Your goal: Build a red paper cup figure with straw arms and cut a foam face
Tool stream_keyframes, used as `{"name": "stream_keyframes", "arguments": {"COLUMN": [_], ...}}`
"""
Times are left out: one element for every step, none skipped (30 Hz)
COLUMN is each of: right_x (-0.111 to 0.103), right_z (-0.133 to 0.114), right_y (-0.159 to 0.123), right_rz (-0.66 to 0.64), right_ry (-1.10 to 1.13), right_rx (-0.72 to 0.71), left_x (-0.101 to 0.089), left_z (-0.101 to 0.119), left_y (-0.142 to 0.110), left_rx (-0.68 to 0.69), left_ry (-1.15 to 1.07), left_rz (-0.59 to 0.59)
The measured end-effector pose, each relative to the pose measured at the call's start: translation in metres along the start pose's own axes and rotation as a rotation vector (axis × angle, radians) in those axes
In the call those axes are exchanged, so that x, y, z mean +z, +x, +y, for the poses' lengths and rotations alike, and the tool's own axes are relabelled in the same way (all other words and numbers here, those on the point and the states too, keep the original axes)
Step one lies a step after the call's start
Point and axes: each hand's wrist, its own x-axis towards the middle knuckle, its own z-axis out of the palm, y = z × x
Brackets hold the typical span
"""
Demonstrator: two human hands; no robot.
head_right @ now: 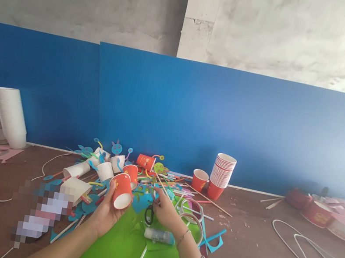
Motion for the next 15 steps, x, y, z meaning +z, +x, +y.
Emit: {"name": "stream_keyframes", "arguments": {"right_x": [-0.003,-0.006,-0.008,-0.011,-0.012,-0.013,-0.012,-0.011,-0.008,-0.005,-0.001,0.003,0.006,0.009,0.012], "right_z": [-0.002,-0.005,-0.009,-0.015,-0.021,-0.028,-0.035,-0.042,-0.048,-0.054,-0.058,-0.062,-0.065,-0.068,-0.070], "right_y": [0.000,-0.001,-0.003,-0.005,-0.008,-0.011,-0.014,-0.017,-0.021,-0.024,-0.026,-0.029,-0.030,-0.032,-0.033], "right_rz": [-0.022,-0.038,-0.054,-0.066,-0.075,-0.089,-0.085,-0.082,-0.071,-0.054,-0.039,-0.022,-0.005,0.009,0.020], "right_ry": [0.042,0.084,0.134,0.186,0.249,0.309,0.340,0.345,0.322,0.260,0.184,0.101,0.018,-0.050,-0.104], "right_rx": [-0.015,-0.031,-0.053,-0.083,-0.123,-0.168,-0.219,-0.258,-0.291,-0.319,-0.325,-0.317,-0.295,-0.263,-0.232], "left_x": [0.001,0.002,0.003,0.004,0.005,0.006,0.006,0.006,0.006,0.006,0.006,0.006,0.005,0.005,0.004], "left_z": [0.002,0.003,0.004,0.006,0.007,0.008,0.009,0.010,0.010,0.011,0.011,0.011,0.011,0.010,0.010], "left_y": [0.000,0.000,0.000,0.000,0.000,-0.001,-0.001,-0.001,-0.001,-0.002,-0.002,-0.002,-0.002,-0.002,-0.001], "left_rx": [0.013,0.026,0.042,0.060,0.079,0.101,0.122,0.141,0.155,0.166,0.175,0.180,0.181,0.181,0.179], "left_ry": [-0.010,-0.020,-0.029,-0.038,-0.047,-0.057,-0.064,-0.070,-0.073,-0.074,-0.072,-0.068,-0.062,-0.055,-0.048], "left_rz": [0.009,0.019,0.030,0.040,0.050,0.059,0.066,0.070,0.074,0.076,0.077,0.078,0.076,0.075,0.072]}}
